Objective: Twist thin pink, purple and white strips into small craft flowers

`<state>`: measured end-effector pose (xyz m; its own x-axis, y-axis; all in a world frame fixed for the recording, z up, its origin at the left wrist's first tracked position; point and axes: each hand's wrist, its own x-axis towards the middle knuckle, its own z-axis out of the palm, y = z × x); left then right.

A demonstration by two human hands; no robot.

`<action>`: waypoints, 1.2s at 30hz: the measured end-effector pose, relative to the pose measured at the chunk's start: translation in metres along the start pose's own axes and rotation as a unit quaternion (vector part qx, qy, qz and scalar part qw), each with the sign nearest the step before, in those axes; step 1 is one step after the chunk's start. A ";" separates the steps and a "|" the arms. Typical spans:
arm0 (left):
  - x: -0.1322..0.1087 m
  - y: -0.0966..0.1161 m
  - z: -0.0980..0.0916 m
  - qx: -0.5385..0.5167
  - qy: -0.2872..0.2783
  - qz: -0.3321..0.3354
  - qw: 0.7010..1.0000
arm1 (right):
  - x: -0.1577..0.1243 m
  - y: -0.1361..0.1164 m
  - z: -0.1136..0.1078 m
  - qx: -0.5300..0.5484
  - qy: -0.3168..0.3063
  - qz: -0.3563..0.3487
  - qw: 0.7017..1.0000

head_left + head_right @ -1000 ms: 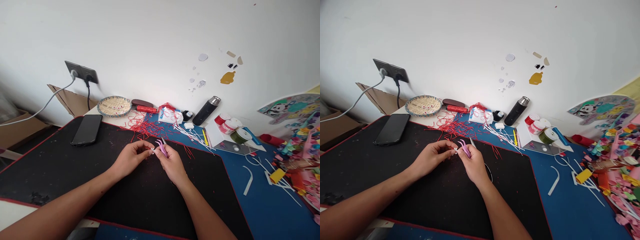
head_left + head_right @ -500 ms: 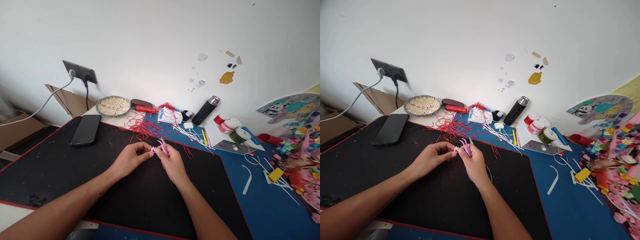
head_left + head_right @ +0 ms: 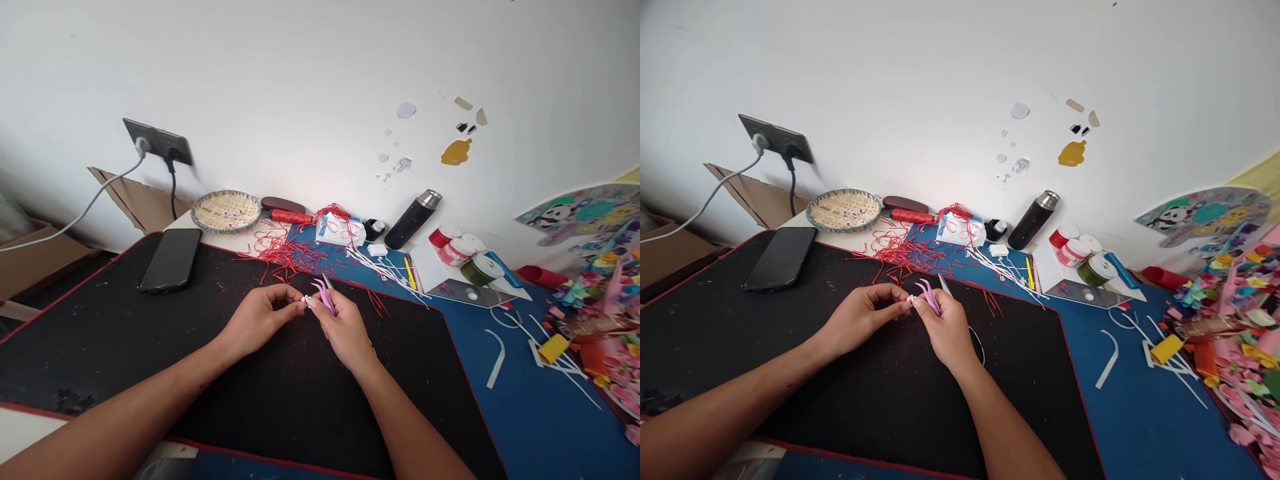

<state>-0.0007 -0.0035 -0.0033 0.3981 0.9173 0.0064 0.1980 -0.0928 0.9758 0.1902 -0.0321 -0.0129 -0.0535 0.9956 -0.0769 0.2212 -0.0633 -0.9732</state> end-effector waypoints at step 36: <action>-0.003 0.003 0.003 -0.020 0.003 0.001 1.000 | 0.000 -0.004 0.005 0.097 -0.006 0.010 0.995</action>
<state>0.0020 -0.0078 -0.0008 0.3938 0.9191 0.0086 0.1619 -0.0786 0.9837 0.1845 -0.0318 -0.0099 -0.0636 0.9931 -0.0987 0.0295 -0.0970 -0.9949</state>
